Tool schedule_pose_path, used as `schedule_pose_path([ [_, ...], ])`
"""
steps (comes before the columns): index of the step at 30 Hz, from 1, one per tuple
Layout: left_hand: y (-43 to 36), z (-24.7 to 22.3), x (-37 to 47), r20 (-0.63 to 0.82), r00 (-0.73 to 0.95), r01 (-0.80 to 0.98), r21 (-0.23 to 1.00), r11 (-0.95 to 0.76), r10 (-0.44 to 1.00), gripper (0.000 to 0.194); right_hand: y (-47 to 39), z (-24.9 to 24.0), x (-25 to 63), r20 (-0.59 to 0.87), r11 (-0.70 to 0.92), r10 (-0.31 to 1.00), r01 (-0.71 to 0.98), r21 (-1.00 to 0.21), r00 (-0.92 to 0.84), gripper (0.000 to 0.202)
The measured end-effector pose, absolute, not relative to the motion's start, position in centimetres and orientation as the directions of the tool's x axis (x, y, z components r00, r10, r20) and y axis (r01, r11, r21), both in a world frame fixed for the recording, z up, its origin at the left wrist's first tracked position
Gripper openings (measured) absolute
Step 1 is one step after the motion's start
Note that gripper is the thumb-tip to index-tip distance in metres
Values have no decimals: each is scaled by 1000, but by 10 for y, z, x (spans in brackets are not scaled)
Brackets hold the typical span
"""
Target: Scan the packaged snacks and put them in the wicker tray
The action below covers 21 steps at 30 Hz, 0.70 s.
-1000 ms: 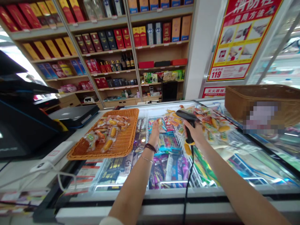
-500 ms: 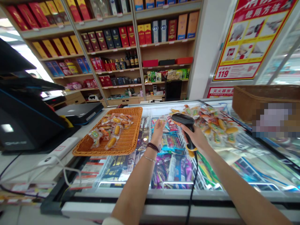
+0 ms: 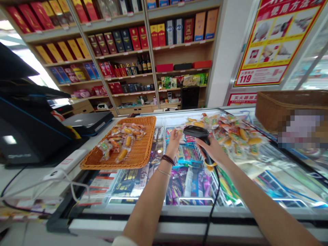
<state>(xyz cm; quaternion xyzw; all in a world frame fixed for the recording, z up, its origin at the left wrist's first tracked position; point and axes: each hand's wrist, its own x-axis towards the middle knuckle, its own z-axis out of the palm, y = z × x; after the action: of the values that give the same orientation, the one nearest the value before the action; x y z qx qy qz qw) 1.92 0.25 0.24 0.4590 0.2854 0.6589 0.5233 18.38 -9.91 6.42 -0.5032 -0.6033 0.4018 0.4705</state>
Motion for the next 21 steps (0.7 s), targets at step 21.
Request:
schedule_pose_path([
  [21,-11,19,15,323,-104,-368,866,-338,941,31,-104,69,182,186,184,982,270,-945,-19,47],
])
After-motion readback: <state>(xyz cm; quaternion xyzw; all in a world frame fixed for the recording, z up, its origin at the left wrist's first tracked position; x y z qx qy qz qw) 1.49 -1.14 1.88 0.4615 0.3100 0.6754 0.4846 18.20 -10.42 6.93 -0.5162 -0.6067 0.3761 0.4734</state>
